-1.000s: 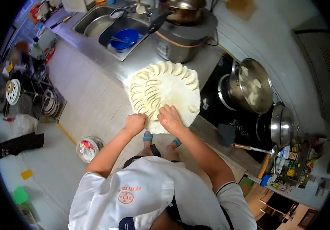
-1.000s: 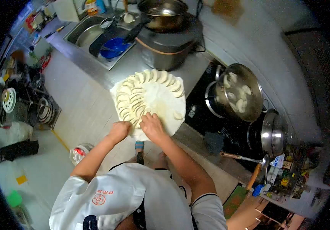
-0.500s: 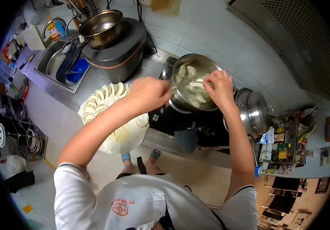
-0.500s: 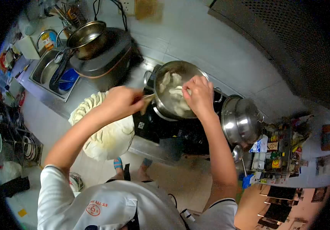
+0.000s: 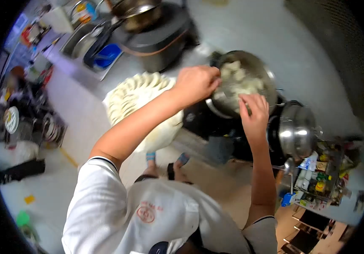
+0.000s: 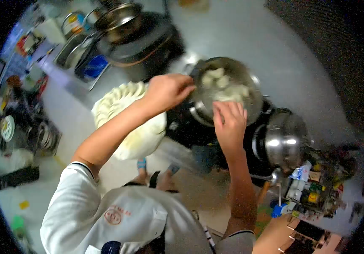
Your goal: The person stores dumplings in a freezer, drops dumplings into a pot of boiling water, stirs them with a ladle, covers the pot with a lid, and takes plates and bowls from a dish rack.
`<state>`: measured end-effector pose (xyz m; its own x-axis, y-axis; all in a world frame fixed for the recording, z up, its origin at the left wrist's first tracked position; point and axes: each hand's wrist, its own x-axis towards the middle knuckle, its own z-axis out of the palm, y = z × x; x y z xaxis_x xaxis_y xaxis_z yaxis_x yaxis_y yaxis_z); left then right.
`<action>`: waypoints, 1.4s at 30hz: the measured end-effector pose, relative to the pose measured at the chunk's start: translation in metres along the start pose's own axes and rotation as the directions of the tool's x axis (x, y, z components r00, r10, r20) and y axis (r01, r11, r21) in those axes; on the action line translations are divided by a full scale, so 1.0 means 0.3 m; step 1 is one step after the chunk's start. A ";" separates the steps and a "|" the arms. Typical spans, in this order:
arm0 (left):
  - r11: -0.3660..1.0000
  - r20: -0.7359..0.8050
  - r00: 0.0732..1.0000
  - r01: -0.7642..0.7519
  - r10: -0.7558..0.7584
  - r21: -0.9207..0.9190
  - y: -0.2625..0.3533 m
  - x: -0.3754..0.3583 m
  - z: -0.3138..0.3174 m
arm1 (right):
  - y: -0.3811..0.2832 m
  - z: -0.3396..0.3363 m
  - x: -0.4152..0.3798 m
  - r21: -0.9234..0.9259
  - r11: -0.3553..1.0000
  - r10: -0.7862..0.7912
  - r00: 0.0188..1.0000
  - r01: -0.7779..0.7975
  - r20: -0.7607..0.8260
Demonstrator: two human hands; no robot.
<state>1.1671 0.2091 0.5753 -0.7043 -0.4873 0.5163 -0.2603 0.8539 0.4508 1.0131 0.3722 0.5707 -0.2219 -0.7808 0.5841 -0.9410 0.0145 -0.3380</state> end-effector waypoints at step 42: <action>0.670 0.429 0.701 0.699 -0.570 -0.251 -0.340 -0.561 -0.468 | -0.408 0.370 -0.001 0.440 0.890 -0.202 0.967 0.116 0.154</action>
<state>1.4048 0.1783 0.5445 -0.6286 -0.7495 -0.2075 -0.5007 0.1859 0.8454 1.1568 0.3014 0.5301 0.0149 -0.8543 0.5195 -0.7509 -0.3526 -0.5583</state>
